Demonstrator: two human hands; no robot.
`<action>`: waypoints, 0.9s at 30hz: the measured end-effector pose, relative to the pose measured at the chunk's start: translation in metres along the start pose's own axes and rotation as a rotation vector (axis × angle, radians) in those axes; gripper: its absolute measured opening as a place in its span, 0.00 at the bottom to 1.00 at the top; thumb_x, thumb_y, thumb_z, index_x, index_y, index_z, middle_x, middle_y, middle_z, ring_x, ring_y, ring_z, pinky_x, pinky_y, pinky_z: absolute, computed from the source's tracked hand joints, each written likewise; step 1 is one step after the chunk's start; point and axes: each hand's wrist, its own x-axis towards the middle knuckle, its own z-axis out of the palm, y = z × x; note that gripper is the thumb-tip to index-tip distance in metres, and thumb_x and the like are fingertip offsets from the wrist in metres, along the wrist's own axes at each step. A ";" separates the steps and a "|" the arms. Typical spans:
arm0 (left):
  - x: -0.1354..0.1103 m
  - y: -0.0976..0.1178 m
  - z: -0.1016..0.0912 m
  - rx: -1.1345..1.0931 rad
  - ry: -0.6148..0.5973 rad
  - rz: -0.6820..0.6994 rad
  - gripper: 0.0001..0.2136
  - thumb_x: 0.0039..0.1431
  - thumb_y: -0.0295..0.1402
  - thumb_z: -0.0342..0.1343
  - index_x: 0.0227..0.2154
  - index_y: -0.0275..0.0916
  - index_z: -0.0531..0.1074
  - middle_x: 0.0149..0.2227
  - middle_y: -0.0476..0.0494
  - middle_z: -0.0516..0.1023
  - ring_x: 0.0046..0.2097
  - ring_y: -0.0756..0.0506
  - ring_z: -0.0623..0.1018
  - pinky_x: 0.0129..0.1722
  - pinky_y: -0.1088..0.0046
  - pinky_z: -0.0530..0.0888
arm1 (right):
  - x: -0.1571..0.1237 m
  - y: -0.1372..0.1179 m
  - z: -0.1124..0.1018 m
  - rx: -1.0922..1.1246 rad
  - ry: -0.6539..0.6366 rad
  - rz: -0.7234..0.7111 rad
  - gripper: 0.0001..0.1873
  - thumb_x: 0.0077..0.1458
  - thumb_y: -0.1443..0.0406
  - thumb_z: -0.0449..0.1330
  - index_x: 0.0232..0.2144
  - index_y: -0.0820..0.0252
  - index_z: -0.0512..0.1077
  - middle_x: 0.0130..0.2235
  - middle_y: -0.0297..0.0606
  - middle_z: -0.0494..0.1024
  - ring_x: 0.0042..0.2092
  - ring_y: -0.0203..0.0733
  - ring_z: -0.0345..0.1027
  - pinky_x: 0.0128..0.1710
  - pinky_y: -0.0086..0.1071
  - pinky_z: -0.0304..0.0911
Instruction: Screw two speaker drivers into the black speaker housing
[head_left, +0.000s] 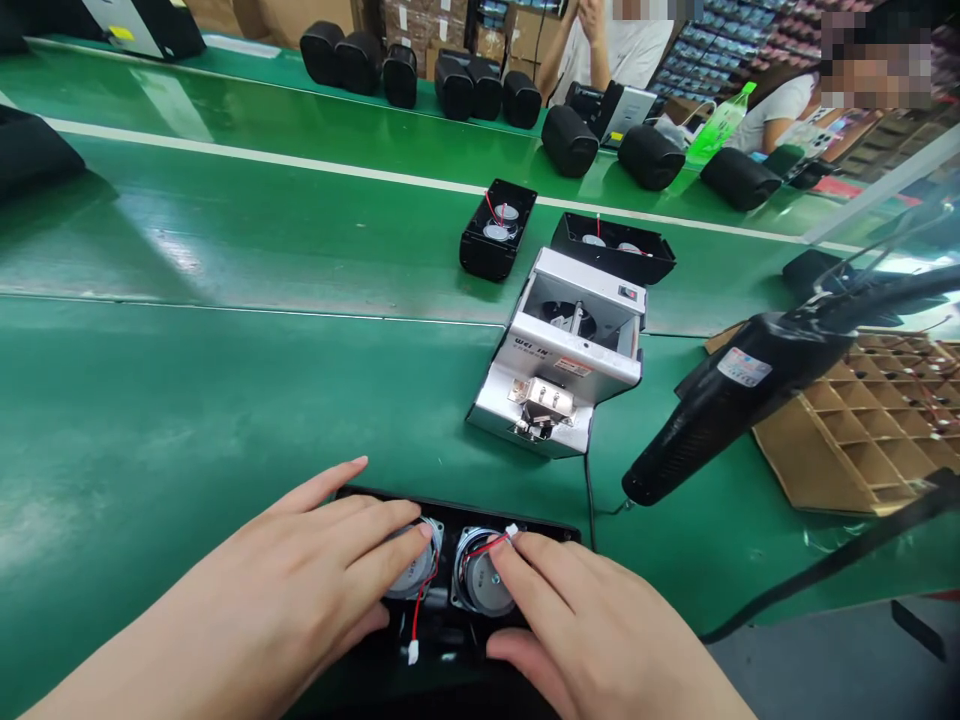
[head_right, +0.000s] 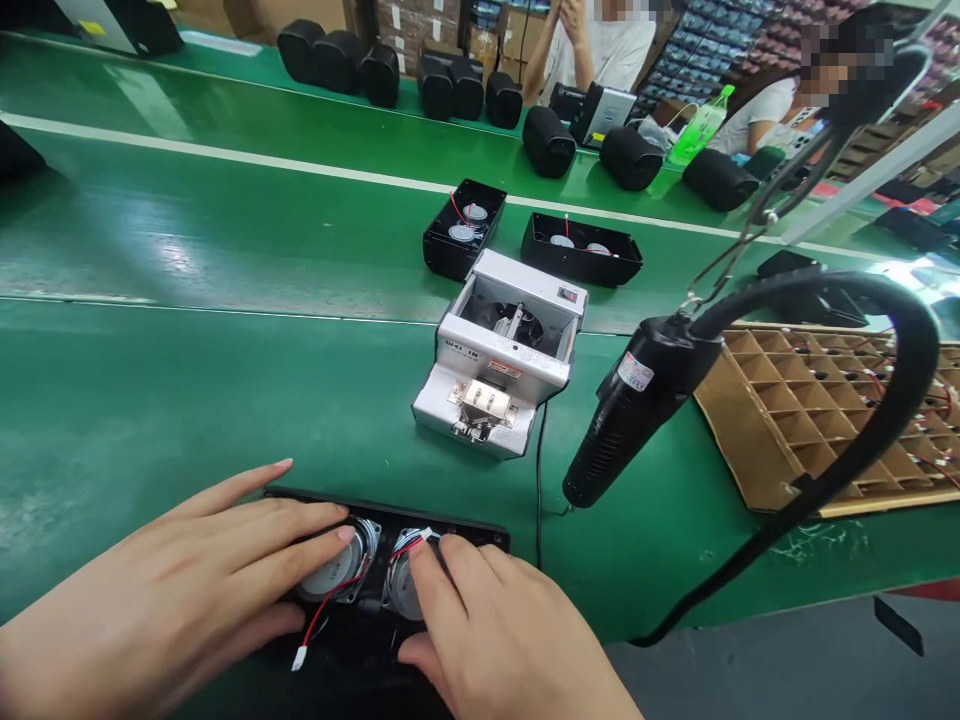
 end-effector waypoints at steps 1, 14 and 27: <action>0.000 -0.001 -0.001 0.010 -0.004 0.006 0.22 0.88 0.43 0.42 0.55 0.47 0.83 0.52 0.55 0.92 0.51 0.49 0.89 0.83 0.73 0.47 | -0.001 0.002 -0.004 -0.004 0.030 -0.009 0.23 0.86 0.56 0.49 0.58 0.66 0.78 0.50 0.45 0.89 0.43 0.48 0.87 0.38 0.40 0.82; -0.001 0.005 0.008 0.029 -0.037 -0.058 0.21 0.87 0.39 0.43 0.49 0.48 0.83 0.46 0.56 0.89 0.46 0.50 0.87 0.81 0.74 0.47 | -0.030 0.008 0.015 0.172 -0.052 0.041 0.21 0.60 0.54 0.82 0.43 0.54 0.77 0.49 0.40 0.87 0.49 0.51 0.85 0.70 0.61 0.76; 0.002 0.009 0.000 0.067 -0.141 0.028 0.21 0.66 0.17 0.52 0.52 0.41 0.82 0.48 0.48 0.91 0.49 0.44 0.89 0.77 0.59 0.69 | -0.030 0.010 0.009 0.264 -0.098 0.055 0.20 0.60 0.63 0.81 0.47 0.55 0.75 0.51 0.42 0.85 0.51 0.54 0.84 0.67 0.73 0.76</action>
